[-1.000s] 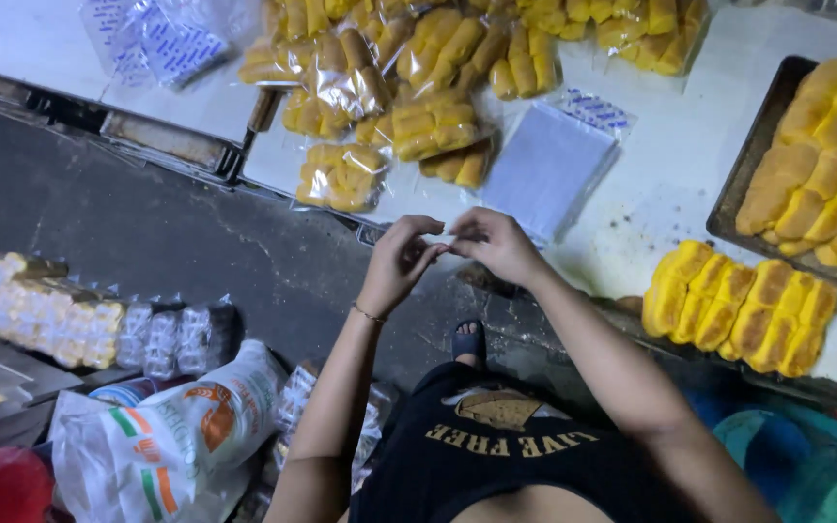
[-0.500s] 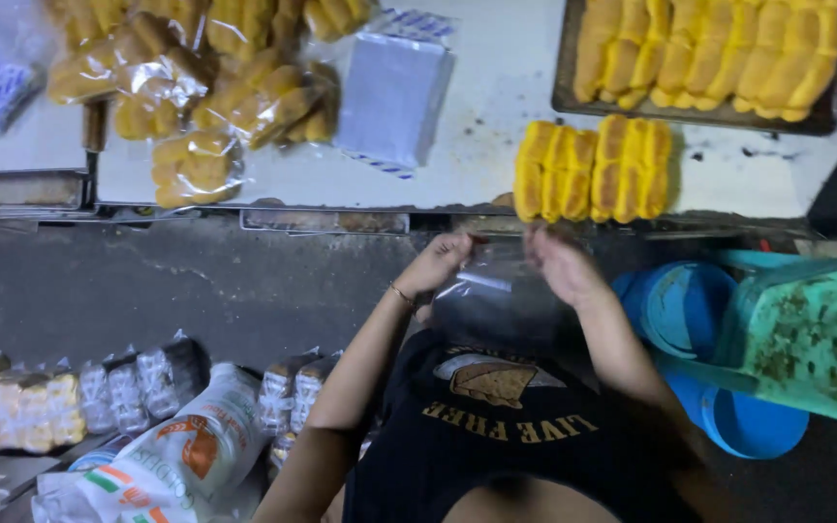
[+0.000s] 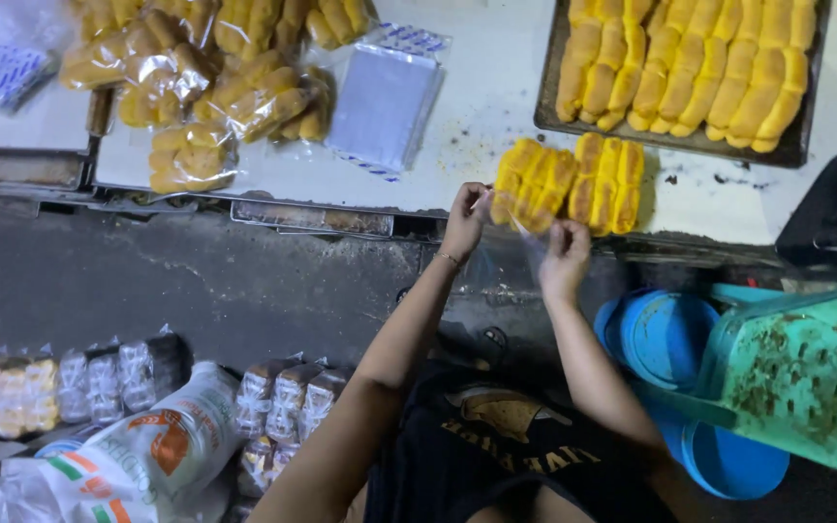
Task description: Packing yellow oblong snacks into individual plastic bags at a bakery production station.
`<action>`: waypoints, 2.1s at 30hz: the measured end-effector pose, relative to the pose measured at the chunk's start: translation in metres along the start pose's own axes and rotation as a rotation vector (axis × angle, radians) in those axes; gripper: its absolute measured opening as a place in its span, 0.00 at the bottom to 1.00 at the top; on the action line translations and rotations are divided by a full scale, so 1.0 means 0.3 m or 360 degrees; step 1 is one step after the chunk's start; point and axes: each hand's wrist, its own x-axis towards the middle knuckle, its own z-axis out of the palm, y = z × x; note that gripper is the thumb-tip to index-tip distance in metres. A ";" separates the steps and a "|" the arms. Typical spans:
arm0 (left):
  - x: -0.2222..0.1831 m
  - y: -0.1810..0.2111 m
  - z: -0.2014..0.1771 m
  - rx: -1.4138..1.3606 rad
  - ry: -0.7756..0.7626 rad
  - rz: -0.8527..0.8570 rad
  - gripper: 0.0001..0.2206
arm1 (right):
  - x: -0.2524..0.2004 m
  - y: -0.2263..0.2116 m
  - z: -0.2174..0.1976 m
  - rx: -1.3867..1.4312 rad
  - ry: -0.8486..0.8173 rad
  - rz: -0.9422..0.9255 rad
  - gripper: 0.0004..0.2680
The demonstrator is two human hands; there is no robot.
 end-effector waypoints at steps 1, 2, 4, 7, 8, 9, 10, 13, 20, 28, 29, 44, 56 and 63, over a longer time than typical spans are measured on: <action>0.010 0.004 -0.003 0.0026 0.0025 0.0002 0.08 | 0.017 0.057 -0.009 -0.0173 0.0060 0.0000 0.02; 0.002 -0.002 0.001 0.0023 0.0040 0.0010 0.08 | 0.015 -0.007 0.008 -0.0169 0.0045 -0.0007 0.02; 0.008 -0.008 0.004 0.0030 0.0279 0.0016 0.06 | 0.017 -0.135 0.055 0.0348 0.0018 0.0337 0.06; -0.071 0.212 0.040 0.0112 0.0341 -0.0148 0.03 | -0.011 -0.470 0.154 0.0749 -0.0010 0.0568 0.03; -0.064 0.220 0.018 0.0117 0.0358 -0.0144 0.03 | -0.003 -0.388 0.135 0.0756 -0.0026 0.0574 0.03; -0.060 0.224 0.000 0.0141 0.0339 -0.0177 0.03 | 0.005 -0.304 0.112 0.0453 -0.0046 0.0425 0.02; -0.056 0.229 -0.020 0.0165 0.0320 -0.0211 0.03 | 0.014 -0.220 0.092 0.0153 -0.0065 0.0272 0.01; -0.007 0.225 -0.122 0.0171 0.0249 -0.0247 0.05 | 0.048 -0.120 0.146 0.0346 -0.0161 0.0445 0.03; 0.119 0.094 -0.464 -0.0058 0.0144 -0.0073 0.07 | 0.036 -0.345 0.440 0.0727 -0.0460 0.0492 0.06; 0.147 1.145 -1.088 0.1340 0.0611 0.1005 0.05 | 0.173 -0.773 1.359 0.0361 -0.1376 -0.0913 0.04; 0.174 1.187 -1.127 0.1344 0.0629 0.1004 0.05 | 0.163 -0.846 1.432 0.0370 -0.1390 -0.0917 0.04; 0.009 0.861 -0.602 0.1397 -0.0537 0.0333 0.05 | -0.011 -0.626 0.663 0.0357 -0.1720 0.0355 0.04; -0.150 0.122 0.175 -0.1014 -0.0254 -0.0849 0.14 | 0.004 -0.198 -0.253 0.1652 -0.0327 0.1349 0.03; -0.018 -0.068 0.384 0.0534 -0.0117 -0.0251 0.04 | 0.160 -0.003 -0.306 -0.0337 0.0074 -0.0252 0.02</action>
